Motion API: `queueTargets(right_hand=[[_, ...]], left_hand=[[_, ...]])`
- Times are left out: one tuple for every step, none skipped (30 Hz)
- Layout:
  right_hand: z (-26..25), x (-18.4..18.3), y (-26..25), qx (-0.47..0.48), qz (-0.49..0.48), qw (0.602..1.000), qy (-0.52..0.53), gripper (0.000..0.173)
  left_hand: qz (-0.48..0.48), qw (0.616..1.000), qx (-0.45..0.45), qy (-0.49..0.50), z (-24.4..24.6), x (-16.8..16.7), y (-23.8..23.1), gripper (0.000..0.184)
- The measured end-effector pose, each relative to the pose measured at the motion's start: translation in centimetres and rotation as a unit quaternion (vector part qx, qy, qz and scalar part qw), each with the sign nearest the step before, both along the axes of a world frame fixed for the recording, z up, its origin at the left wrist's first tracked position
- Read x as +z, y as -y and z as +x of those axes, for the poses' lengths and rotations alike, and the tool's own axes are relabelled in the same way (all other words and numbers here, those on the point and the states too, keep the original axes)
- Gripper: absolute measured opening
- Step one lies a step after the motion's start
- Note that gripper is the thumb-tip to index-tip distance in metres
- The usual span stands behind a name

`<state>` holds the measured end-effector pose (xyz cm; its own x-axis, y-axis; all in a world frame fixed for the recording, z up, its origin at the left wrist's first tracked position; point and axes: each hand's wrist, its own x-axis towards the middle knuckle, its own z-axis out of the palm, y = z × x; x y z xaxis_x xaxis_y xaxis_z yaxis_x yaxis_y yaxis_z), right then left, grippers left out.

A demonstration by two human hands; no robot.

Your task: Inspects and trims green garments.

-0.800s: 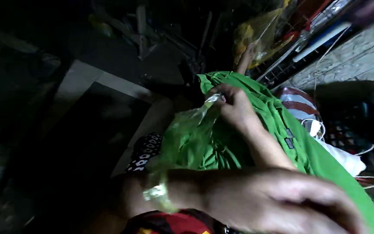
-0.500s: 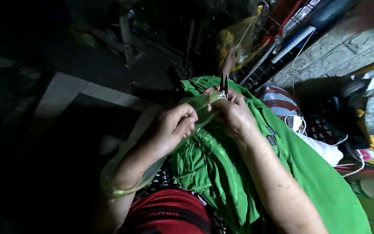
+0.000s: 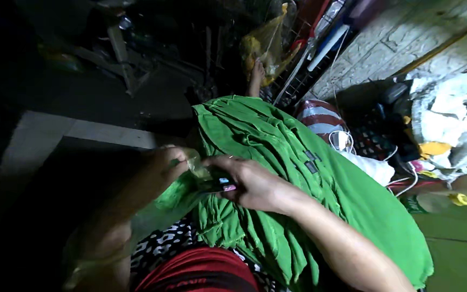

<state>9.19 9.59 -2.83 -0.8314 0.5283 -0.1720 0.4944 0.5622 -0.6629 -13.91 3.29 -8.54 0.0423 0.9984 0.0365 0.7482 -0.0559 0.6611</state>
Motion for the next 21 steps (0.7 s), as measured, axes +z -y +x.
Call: queueTargets(right_hand=[[1.2, 0.1, -0.1, -0.026, 0.051, 0.998, -0.033, 0.042], [2.4, 0.3, -0.5, -0.066, 0.109, 0.990, -0.063, 0.036], [3.6, 0.6, -1.0, -0.114, 0.172, 0.976, -0.070, 0.031], [4.7, 0.7, -1.5, -0.160, 0.229, 0.959, -0.048, 0.032], [5.5, 0.7, -2.0, -0.198, 0.266, 0.943, -0.009, 0.037], [6.1, 0.6, -2.2, -0.228, 0.273, 0.934, 0.033, 0.042], [6.4, 0.4, -2.4, -0.248, 0.263, 0.930, 0.061, 0.041], [6.6, 0.1, -2.5, -0.261, 0.255, 0.928, 0.071, 0.035], [6.7, 0.0, -2.6, -0.272, 0.249, 0.927, 0.066, 0.027], [6.8, 0.0, -2.7, -0.283, 0.239, 0.927, 0.052, 0.022], [7.0, 0.1, -3.0, -0.292, 0.227, 0.928, 0.031, 0.018], [7.2, 0.3, -3.5, -0.305, 0.203, 0.930, 0.009, 0.017], [7.5, 0.5, -4.1, -0.322, 0.166, 0.932, -0.012, 0.016], [7.9, 0.6, -4.6, -0.344, 0.118, 0.931, -0.036, 0.016], [8.3, 0.5, -5.2, -0.369, 0.068, 0.925, -0.060, 0.014], [8.9, -0.1, -5.8, -0.395, 0.022, 0.915, -0.086, 0.013], [9.4, -1.1, -6.5, -0.414, -0.017, 0.903, -0.114, 0.013], [9.9, -2.0, -6.9, -0.425, -0.049, 0.893, -0.142, 0.012], [10.3, -2.7, -7.4, -0.428, -0.072, 0.885, -0.167, 0.011], [10.5, -3.0, -7.6, -0.427, -0.089, 0.881, -0.184, 0.011], [10.6, -3.2, -7.7, -0.423, -0.097, 0.879, -0.196, 0.011]], left_hand=[[0.006, 1.000, -0.026, -0.008, -0.3, 0.0, 0.3, 0.017], [0.010, 0.999, -0.048, -0.007, -0.4, 0.1, 0.5, 0.019], [0.022, 0.998, -0.061, -0.003, -0.1, 0.2, 0.5, 0.021], [0.031, 0.997, -0.067, 0.008, 0.5, 0.2, 0.2, 0.024], [0.048, 0.996, -0.065, 0.026, 1.5, 0.4, -0.2, 0.026], [0.077, 0.994, -0.056, 0.049, 2.8, 0.5, -0.9, 0.024], [0.116, 0.990, -0.040, 0.068, 4.5, 0.5, -1.9, 0.025], [0.143, 0.986, -0.027, 0.079, 6.2, 0.5, -3.1, 0.031], [0.146, 0.985, -0.018, 0.090, 8.0, 0.7, -4.2, 0.040], [0.142, 0.985, -0.016, 0.095, 9.7, 0.7, -5.4, 0.047], [0.143, 0.985, -0.021, 0.094, 11.0, 0.4, -6.5, 0.047], [0.148, 0.984, -0.029, 0.095, 11.8, 0.1, -7.5, 0.040], [0.144, 0.984, -0.036, 0.103, 12.3, 0.0, -8.1, 0.029], [0.139, 0.982, -0.038, 0.125, 12.4, 0.0, -8.5, 0.027], [0.117, 0.980, -0.040, 0.157, 12.2, 0.2, -8.8, 0.030], [0.077, 0.977, -0.041, 0.193, 11.9, 0.4, -9.0, 0.031], [0.036, 0.972, -0.042, 0.229, 11.5, 0.3, -9.4, 0.032], [0.017, 0.965, -0.038, 0.258, 11.3, 0.0, -10.0, 0.033], [0.010, 0.960, -0.031, 0.280, 11.3, -0.6, -10.4, 0.032], [0.013, 0.955, -0.024, 0.295, 11.3, -1.2, -10.7, 0.031], [0.025, 0.951, -0.019, 0.309, 11.4, -1.8, -11.1, 0.030]])
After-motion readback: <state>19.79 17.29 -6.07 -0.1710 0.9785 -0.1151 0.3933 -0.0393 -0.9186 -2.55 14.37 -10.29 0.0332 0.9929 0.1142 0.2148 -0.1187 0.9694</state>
